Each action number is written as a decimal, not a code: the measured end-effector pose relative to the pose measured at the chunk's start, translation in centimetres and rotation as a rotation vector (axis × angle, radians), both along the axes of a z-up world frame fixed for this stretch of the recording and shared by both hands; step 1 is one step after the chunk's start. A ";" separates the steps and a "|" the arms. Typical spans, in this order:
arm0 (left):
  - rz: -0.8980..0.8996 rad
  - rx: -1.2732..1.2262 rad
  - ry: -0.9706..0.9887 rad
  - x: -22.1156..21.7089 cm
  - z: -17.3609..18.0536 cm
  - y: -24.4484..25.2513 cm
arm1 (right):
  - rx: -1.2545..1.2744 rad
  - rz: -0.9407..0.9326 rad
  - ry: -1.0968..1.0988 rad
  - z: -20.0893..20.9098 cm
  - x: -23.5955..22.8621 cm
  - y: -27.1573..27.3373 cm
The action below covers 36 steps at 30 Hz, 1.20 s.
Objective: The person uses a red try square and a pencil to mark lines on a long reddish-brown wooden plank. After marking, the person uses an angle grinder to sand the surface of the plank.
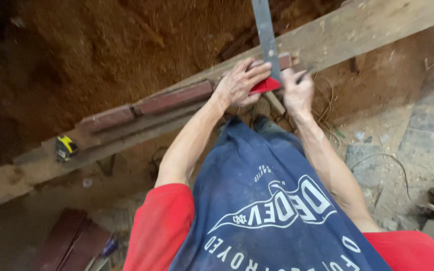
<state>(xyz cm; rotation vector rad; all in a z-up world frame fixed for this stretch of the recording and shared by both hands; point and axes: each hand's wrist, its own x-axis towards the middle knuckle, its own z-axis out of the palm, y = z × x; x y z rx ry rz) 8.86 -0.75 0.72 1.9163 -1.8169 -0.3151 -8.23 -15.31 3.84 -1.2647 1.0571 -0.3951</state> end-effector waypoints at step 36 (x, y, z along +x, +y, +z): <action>0.637 0.164 0.015 1.0 1.7 1.9 | 0.236 -0.177 -0.370 -5.5 -6.6 -0.1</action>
